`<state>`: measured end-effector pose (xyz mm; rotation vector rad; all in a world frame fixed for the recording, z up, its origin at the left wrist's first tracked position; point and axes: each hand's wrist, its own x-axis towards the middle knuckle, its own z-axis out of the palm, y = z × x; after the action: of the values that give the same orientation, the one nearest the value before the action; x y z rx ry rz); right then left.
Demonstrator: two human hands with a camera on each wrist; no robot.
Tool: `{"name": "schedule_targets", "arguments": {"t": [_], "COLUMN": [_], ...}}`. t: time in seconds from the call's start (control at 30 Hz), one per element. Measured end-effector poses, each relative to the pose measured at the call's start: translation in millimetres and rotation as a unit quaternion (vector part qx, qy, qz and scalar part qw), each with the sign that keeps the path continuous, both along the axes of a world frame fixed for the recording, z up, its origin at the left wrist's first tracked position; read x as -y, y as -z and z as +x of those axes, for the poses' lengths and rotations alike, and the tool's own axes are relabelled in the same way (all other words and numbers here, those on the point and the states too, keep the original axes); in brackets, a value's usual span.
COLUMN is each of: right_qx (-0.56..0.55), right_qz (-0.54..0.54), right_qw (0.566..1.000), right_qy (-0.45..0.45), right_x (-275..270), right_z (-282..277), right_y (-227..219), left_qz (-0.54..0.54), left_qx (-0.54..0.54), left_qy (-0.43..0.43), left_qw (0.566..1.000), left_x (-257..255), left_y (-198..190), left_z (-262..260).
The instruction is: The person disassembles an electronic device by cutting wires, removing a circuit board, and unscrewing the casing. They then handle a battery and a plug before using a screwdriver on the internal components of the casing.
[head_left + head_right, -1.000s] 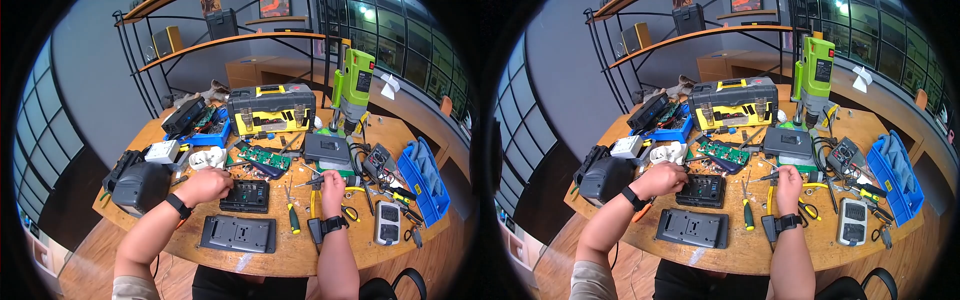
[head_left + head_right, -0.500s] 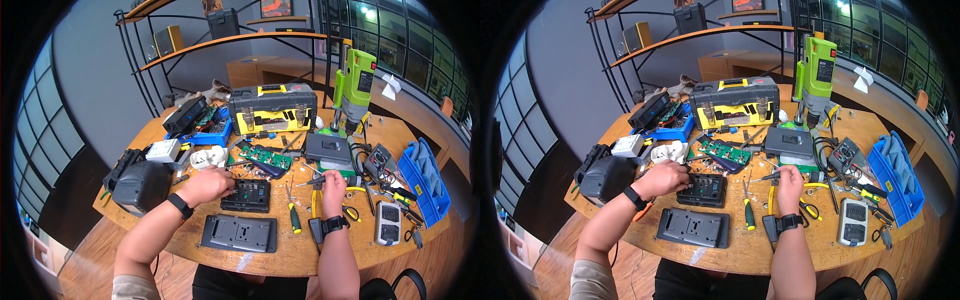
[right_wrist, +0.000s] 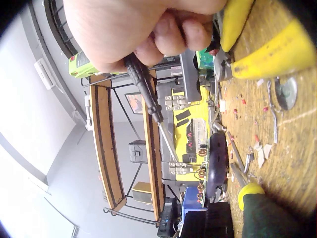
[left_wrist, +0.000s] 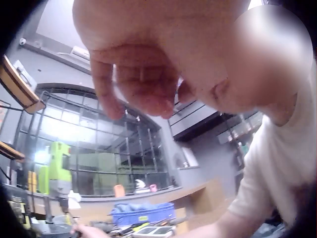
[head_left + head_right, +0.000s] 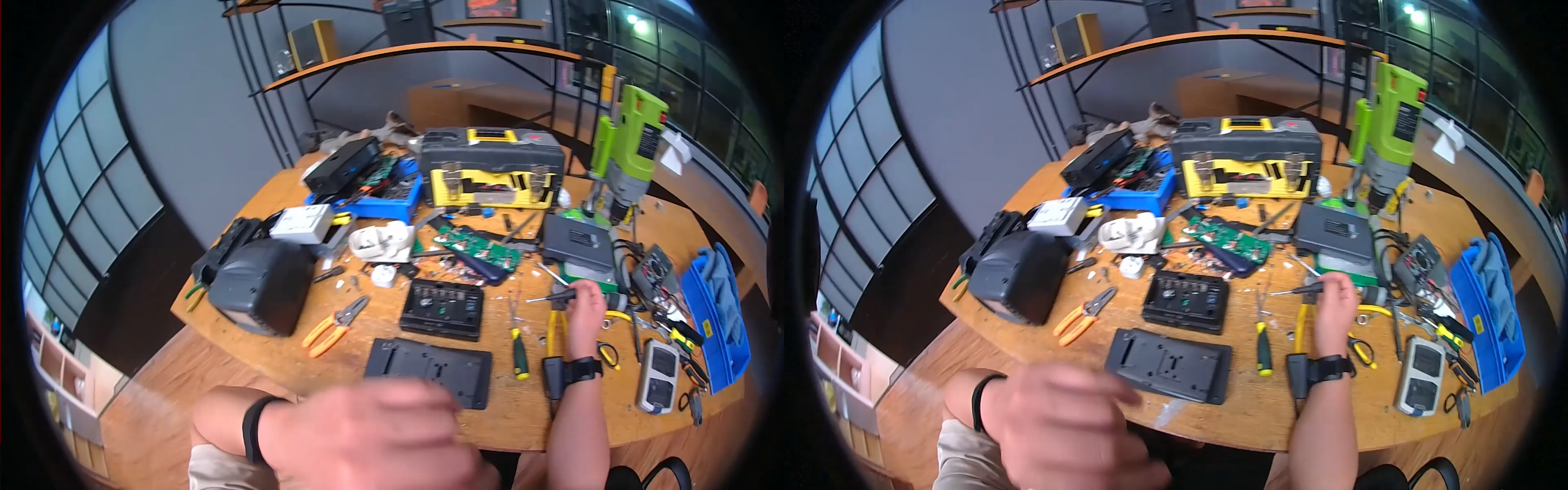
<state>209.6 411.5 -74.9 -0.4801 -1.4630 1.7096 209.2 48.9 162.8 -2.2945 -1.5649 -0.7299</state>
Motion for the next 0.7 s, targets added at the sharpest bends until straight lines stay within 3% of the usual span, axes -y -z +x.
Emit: {"name": "schedule_targets", "arguments": {"t": [0.03,0.23,0.43,0.53,0.63,0.7], "right_qx": [0.001,0.014,0.026,0.022,0.018,0.018], "right_qz": [-0.002,-0.031,-0.014,-0.012,-0.014,-0.017], "right_qw": [1.000,0.999,0.999,1.000,1.000,1.000], "right_qy": [0.000,0.008,0.020,0.012,0.012,0.014], "right_x": [-2.4,-2.9,-4.1,-7.2,-5.5,-3.4], "right_z": [0.2,1.3,-1.9,-1.2,-0.3,1.4], "right_y": [0.7,-2.9,-1.4,1.7,-2.0,-2.3], "left_qz": [0.018,0.222,0.259,0.271,0.284,0.210], "left_qx": [0.037,0.027,0.025,0.081,0.041,-0.003], "left_qy": [0.019,-0.033,-0.064,-0.114,-0.091,-0.077], "left_qw": [0.999,0.974,0.963,0.952,0.954,0.975], "left_x": [5.9,13.5,26.5,29.6,35.2,51.3], "left_y": [2.2,13.5,11.9,11.2,12.6,7.6], "left_z": [16.1,42.8,54.9,62.2,56.1,49.6]}}
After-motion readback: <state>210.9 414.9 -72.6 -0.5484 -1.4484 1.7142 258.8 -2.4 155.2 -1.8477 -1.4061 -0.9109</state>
